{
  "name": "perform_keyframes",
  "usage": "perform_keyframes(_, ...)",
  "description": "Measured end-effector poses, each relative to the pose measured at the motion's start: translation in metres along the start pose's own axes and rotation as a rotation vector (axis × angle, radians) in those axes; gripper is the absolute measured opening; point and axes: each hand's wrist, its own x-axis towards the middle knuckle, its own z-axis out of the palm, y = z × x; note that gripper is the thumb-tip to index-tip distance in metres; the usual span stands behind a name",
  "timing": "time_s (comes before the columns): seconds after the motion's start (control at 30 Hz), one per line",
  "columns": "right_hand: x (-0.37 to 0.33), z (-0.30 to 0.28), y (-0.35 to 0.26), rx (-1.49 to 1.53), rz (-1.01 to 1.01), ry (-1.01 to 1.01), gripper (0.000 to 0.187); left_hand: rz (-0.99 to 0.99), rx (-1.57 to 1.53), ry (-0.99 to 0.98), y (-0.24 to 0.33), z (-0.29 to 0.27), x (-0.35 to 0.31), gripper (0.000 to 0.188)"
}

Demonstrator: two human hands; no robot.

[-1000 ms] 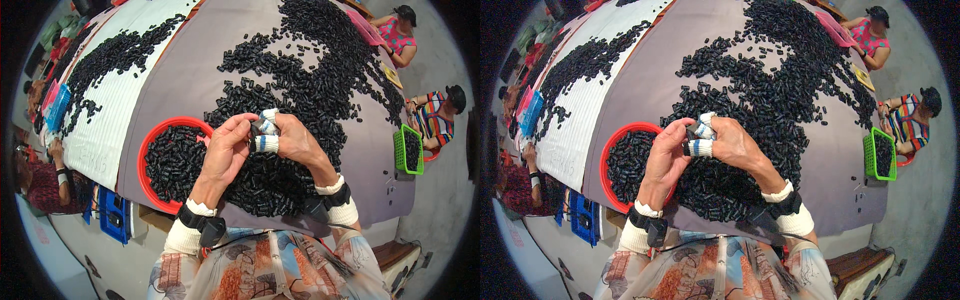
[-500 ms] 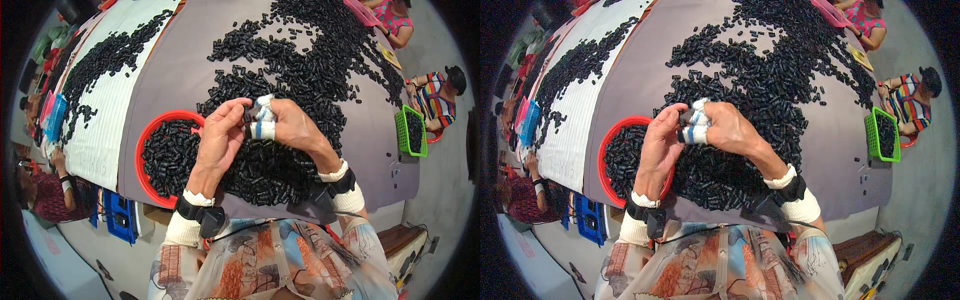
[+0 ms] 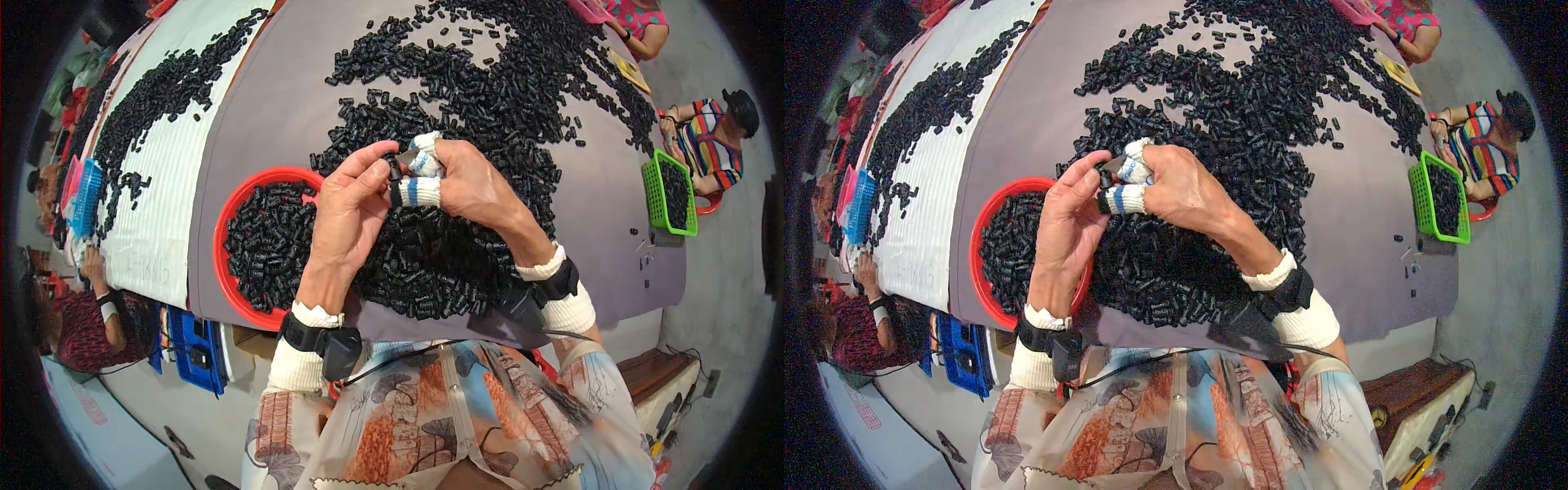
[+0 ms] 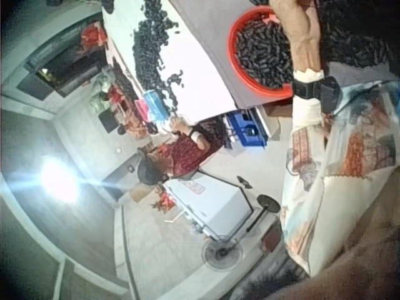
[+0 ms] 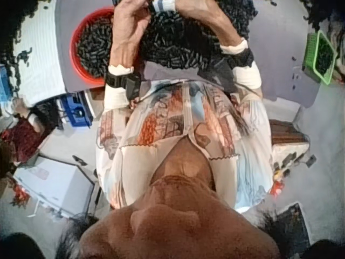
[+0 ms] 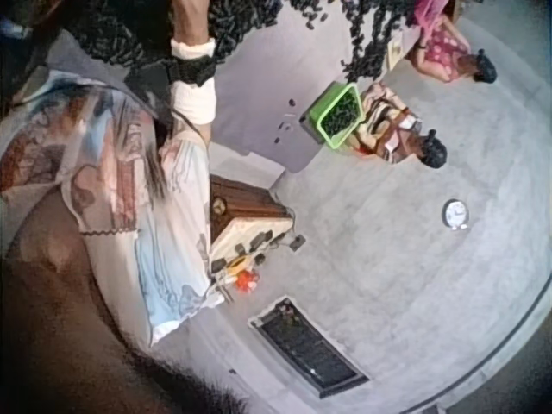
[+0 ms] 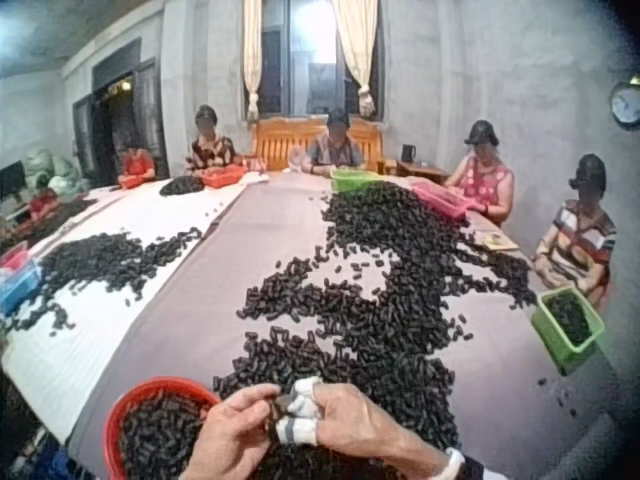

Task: The person picks up black plastic components from a pile, trims them with a blade, and places them into a red tray, occasionally clearing space on the table.

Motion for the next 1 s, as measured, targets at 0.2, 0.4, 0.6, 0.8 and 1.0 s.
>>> perform_keyframes(0.2, -0.0017, 0.0009, 0.001, -0.004, -0.029, 0.0, 0.03, -0.001, -0.006, -0.034, 0.0009, 0.0004, -0.0045, 0.027)
perform_keyframes(0.4, -0.0021, 0.0001, 0.0006, 0.01, 0.013, -0.058, 0.032, 0.001, -0.063, -0.044, -0.0014, -0.0031, -0.006, 0.027)
perform_keyframes(0.6, -0.0034, -0.0006, 0.0004, 0.017, 0.019, -0.069, 0.032, -0.033, -0.081, -0.061, -0.0028, -0.0033, -0.0055, 0.027)
perform_keyframes(0.8, -0.0038, -0.0021, 0.0005, 0.005, 0.033, -0.095, 0.033, -0.025, -0.064, -0.052, -0.0034, -0.0031, -0.0039, 0.025)
perform_keyframes(1.0, -0.0049, -0.003, 0.0021, -0.014, 0.008, -0.103, 0.033, -0.035, -0.062, -0.047, -0.0036, -0.0019, -0.0036, 0.025)
